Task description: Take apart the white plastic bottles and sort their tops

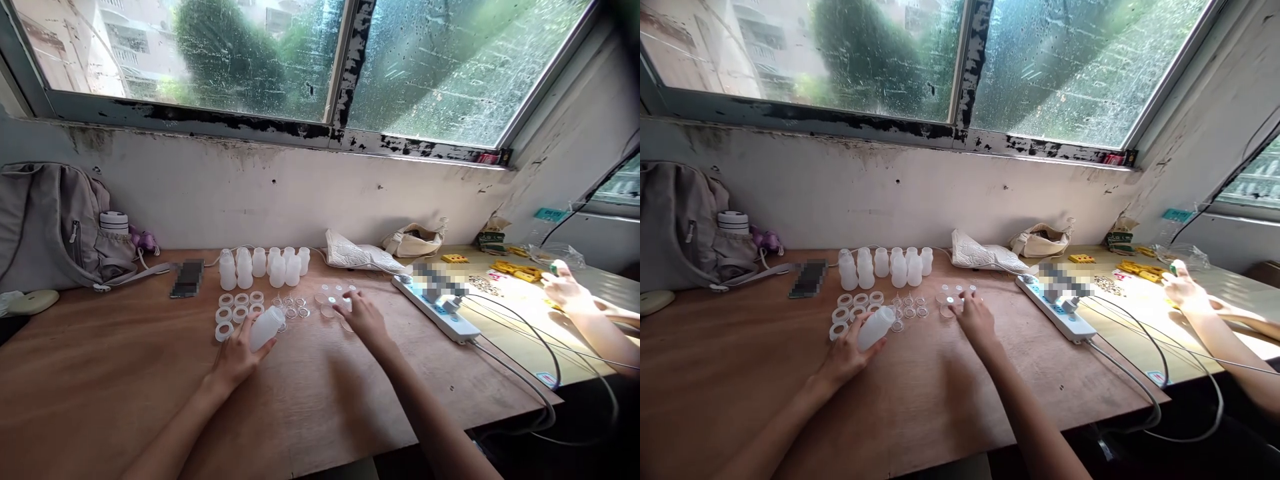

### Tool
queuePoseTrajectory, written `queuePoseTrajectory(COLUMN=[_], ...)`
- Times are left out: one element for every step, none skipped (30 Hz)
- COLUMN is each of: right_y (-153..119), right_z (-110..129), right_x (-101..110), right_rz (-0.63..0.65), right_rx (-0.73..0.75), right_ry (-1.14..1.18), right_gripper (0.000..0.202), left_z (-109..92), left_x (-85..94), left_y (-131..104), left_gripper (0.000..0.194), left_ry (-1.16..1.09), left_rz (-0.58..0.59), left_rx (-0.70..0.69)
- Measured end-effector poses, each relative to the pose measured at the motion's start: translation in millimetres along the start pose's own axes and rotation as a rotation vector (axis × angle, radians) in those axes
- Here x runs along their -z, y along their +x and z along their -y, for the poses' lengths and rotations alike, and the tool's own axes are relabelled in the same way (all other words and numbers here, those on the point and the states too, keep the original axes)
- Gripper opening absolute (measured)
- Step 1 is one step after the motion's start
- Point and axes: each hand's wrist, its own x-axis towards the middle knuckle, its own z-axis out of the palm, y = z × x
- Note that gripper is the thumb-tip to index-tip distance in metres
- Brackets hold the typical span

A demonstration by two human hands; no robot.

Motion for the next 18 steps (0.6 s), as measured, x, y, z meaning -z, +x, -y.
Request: queuePoseTrajectory(right_y=[3.1, 5.3, 6.5, 7.0, 6.7, 5.9, 4.8, 3.5, 2.3, 1.2, 0.3, -0.3, -0.6, -0.7, -0.6, -0.3, 0.0, 0.5], right_z=[-9.1, -17.3, -24.3, -29.9, -34.0, -36.6, -37.6, -37.3, -35.7, -33.0, -29.2, -24.7, -19.4, -13.7, -7.7, -1.6, 4.3, 9.9], right_x=[2.3, 3.1, 2.7, 1.4, -0.6, -2.7, -4.7, -6.3, -7.2, -7.5, -7.2, -6.4, -5.4, -4.5, -4.0, -4.0, -4.9, -6.8], right_rz=[0.017, 0.038, 0.06, 0.081, 0.097, 0.107, 0.119, 0.139, 0.169, 0.209, 0.256, 0.304, 0.344, 0.372, 0.391, 0.4, 0.406, 0.414], right_rx=[-0.046, -0.077, -0.099, -0.11, -0.115, -0.11, -0.09, -0.056, -0.012, 0.04, 0.092, 0.14, 0.18, 0.213, 0.241, 0.267, 0.289, 0.307], right_ry=[-0.045, -0.073, -0.089, -0.095, -0.093, -0.081, -0.051, 0.001, 0.078, 0.178, 0.293, 0.415, 0.537, 0.653, 0.76, 0.856, 0.941, 1.016], right_gripper=[0.034, 0.035, 0.035, 0.035, 0.034, 0.032, 0.03, 0.027, 0.024, 0.022, 0.022, 0.023, 0.025, 0.028, 0.031, 0.033, 0.035, 0.035], left_z=[0.7, 1.4, 2.0, 2.6, 2.9, 3.2, 3.4, 3.7, 4.1, 4.6, 5.4, 6.2, 7.1, 8.0, 8.7, 9.2, 9.5, 9.5], left_x=[0.3, 0.5, 0.4, 0.1, -0.4, -1.0, -1.7, -2.5, -3.4, -4.2, -4.9, -5.4, -5.6, -5.4, -4.8, -3.9, -2.9, -1.7], left_y=[0.2, 0.3, 0.5, 0.6, 0.6, 0.5, 0.5, 0.4, 0.4, 0.4, 0.6, 0.8, 1.0, 1.3, 1.6, 1.9, 2.2, 2.6], left_gripper=[0.045, 0.044, 0.043, 0.042, 0.042, 0.041, 0.041, 0.042, 0.043, 0.045, 0.047, 0.048, 0.049, 0.049, 0.049, 0.048, 0.048, 0.047], left_ry=[0.017, 0.036, 0.055, 0.071, 0.083, 0.09, 0.092, 0.088, 0.078, 0.064, 0.048, 0.034, 0.024, 0.018, 0.015, 0.013, 0.01, 0.008], left_rz=[0.007, 0.019, 0.032, 0.045, 0.056, 0.068, 0.081, 0.092, 0.098, 0.095, 0.086, 0.071, 0.056, 0.045, 0.041, 0.042, 0.046, 0.048], left_rx=[-0.027, -0.06, -0.094, -0.127, -0.154, -0.175, -0.189, -0.195, -0.195, -0.191, -0.184, -0.173, -0.159, -0.141, -0.12, -0.099, -0.081, -0.068])
